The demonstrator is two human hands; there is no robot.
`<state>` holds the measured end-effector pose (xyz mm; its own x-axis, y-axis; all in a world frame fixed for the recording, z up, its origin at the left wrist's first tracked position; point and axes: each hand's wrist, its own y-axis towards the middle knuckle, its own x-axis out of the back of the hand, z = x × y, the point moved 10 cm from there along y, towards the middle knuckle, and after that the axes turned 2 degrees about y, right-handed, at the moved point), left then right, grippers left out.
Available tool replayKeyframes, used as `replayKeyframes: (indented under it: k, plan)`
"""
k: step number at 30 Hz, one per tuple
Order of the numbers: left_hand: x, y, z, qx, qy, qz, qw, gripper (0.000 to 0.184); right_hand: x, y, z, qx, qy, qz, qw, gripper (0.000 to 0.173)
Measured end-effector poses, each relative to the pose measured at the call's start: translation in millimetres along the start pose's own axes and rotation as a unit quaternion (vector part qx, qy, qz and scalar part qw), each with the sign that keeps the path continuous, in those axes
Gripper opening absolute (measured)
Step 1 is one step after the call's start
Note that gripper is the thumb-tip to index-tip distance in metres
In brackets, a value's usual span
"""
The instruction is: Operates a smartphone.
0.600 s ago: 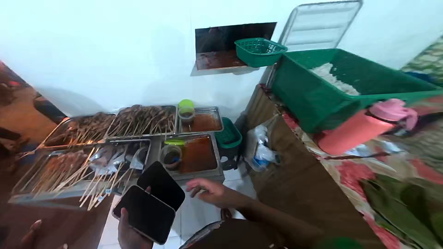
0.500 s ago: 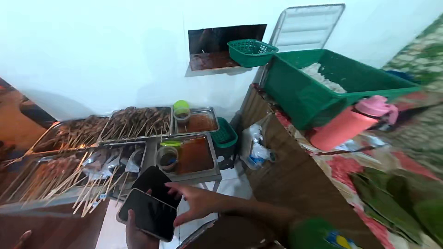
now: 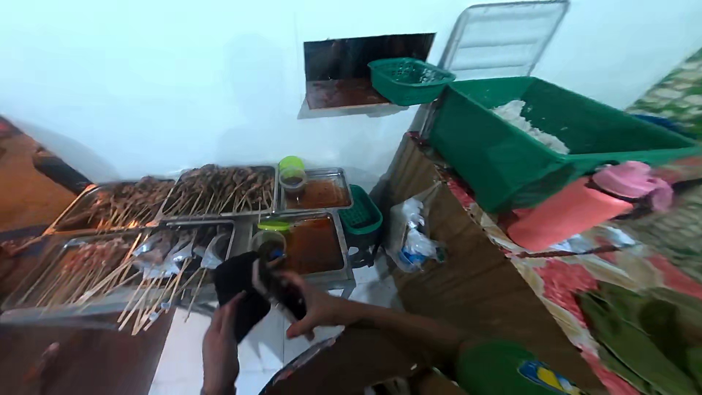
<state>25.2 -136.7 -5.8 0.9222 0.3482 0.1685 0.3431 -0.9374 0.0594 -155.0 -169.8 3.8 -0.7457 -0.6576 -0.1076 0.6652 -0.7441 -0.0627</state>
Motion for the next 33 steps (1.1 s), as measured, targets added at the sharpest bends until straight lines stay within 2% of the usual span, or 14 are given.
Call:
replayKeyframes:
  k: [2,3,7,9,11,13,14,17,19,20,23,25,29,33]
  plan:
    - [13.1,9.0,-9.8,-0.022,0.076,-0.008,0.997,0.029,24.6,-7.7,5.2,0.001,0.014,-0.021,1.000,0.109]
    - [14.1,11.4,-13.9,-0.032,0.086,0.007,0.996,0.036,35.4,-8.3,4.0,0.002,0.028,-0.029,0.999,0.112]
    - [-5.4,23.3,-13.1,-0.017,0.044,0.031,0.998,0.096,70.3,-7.4,0.3,0.029,0.095,-0.050,0.994,0.116]
    - [-16.3,21.8,-3.9,0.005,0.006,0.040,0.999,0.104,75.5,-8.2,-3.4,0.039,0.134,-0.048,0.989,0.113]
    - [-27.0,13.4,5.0,0.055,-0.051,0.031,0.997,0.085,79.4,-9.7,-4.0,0.041,0.145,-0.051,0.987,0.113]
    - [-39.2,3.8,8.6,0.110,-0.071,0.016,0.991,0.043,85.8,-14.4,-1.0,0.027,0.127,-0.066,0.989,0.113]
    - [-43.3,0.3,9.1,0.127,-0.051,0.017,0.990,0.032,87.3,-16.7,1.0,0.021,0.118,-0.067,0.991,0.111]
    - [-51.8,-2.1,-1.7,0.050,0.064,0.042,0.996,0.035,91.4,-21.9,5.4,0.019,0.089,-0.066,0.994,0.108]
    - [-59.9,-2.9,-19.4,-0.083,0.152,0.070,0.982,0.062,93.3,-23.9,7.1,0.008,0.061,-0.057,0.996,0.112]
    - [-63.5,-5.6,-27.0,-0.135,0.189,0.075,0.970,0.067,94.5,-24.5,6.2,-0.006,0.044,-0.056,0.997,0.115]
    - [-77.3,-12.5,-38.2,-0.212,0.275,0.119,0.930,0.034,94.3,-26.7,3.2,-0.055,-0.006,-0.052,0.997,0.115]
    - [-81.5,-12.1,-29.5,-0.161,0.307,0.148,0.926,0.032,92.5,-26.5,2.3,-0.070,-0.018,-0.051,0.996,0.112]
    - [-77.0,-12.9,-4.3,-0.018,0.288,0.165,0.943,0.045,89.4,-18.5,3.4,-0.084,-0.054,-0.055,0.993,0.113]
    - [-77.6,-18.5,-5.8,-0.007,0.288,0.164,0.943,0.028,79.5,-0.9,13.0,-0.082,-0.087,-0.060,0.991,0.115]
